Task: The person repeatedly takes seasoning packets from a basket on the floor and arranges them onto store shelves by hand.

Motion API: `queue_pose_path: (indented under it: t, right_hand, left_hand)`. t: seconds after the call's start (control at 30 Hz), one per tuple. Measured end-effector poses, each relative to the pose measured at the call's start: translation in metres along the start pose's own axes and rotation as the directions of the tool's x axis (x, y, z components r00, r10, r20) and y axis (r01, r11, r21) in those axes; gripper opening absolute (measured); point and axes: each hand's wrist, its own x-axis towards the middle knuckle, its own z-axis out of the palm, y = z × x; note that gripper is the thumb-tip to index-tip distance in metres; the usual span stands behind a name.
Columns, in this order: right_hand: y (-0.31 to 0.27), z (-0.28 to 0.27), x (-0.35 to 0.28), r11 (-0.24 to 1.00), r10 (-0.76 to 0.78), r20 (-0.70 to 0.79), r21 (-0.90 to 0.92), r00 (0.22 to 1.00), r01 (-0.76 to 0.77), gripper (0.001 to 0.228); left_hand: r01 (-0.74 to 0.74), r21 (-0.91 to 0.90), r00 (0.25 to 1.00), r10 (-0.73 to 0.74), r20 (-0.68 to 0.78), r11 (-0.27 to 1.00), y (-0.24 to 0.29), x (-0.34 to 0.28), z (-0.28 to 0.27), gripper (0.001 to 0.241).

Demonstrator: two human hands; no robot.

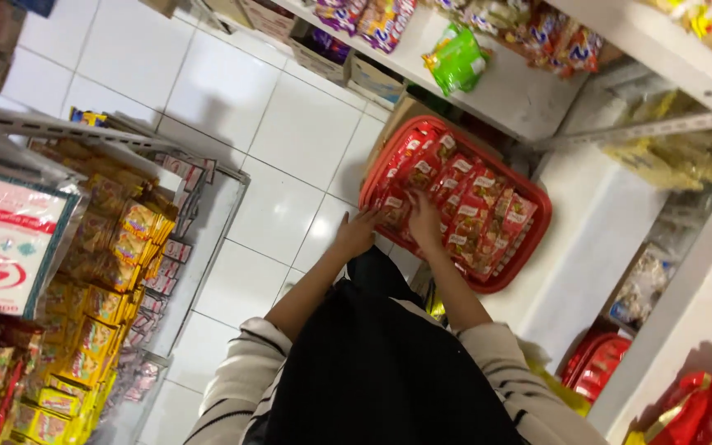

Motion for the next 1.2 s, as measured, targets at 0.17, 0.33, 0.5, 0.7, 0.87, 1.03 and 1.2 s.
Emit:
queue_pose_path:
  t: [0.17, 0.33, 0.5, 0.7, 0.87, 1.03, 1.2]
  right_hand:
    - [-0.031, -0.045, 0.0, 0.972, -0.228, -0.259, 0.001, 0.939, 0.236, 0.05]
    - [-0.111, -0.035, -0.085, 0.629, -0.754, -0.301, -0.074, 0.584, 0.774, 0.037]
    - [-0.17, 0.022, -0.194, 0.082, -0.965, 0.227, -0.224, 0.134, 0.971, 0.041]
    - [-0.202, 0.068, -0.279, 0.154, -0.907, 0.402, 0.038, 0.126, 0.987, 0.055]
    - [-0.235, 0.147, -0.306, 0.022, -0.982, 0.183, -0.149, 0.049, 0.989, 0.069]
    - [-0.216, 0.265, -0.357, -0.009, -0.929, 0.368, -0.087, 0.024, 0.996, 0.074]
    - [-0.161, 0.345, -0.417, -0.028, -0.799, 0.59, 0.161, -0.119, 0.987, 0.073]
  left_hand:
    - [0.01, -0.604, 0.981, -0.126, -0.149, 0.797, 0.0, 0.002, -0.018, 0.06]
    - [-0.117, -0.903, 0.99, 0.017, -0.137, -0.413, 0.021, -0.049, -0.111, 0.088]
    - [-0.314, -0.532, 0.915, -0.102, -0.39, -0.786, 0.014, -0.132, -0.165, 0.092]
    - [-0.399, -0.377, 0.744, -0.055, -0.666, -0.836, -0.044, -0.242, -0.126, 0.073]
    - [-0.308, -0.231, 0.616, -0.008, -0.788, -0.923, -0.051, -0.305, -0.058, 0.065]
    - [-0.72, -0.194, 0.598, -0.452, -0.662, -0.667, -0.063, -0.359, -0.03, 0.067]
    - [-0.881, -0.058, 0.441, -0.769, -0.463, -0.47, -0.115, -0.439, -0.001, 0.067]
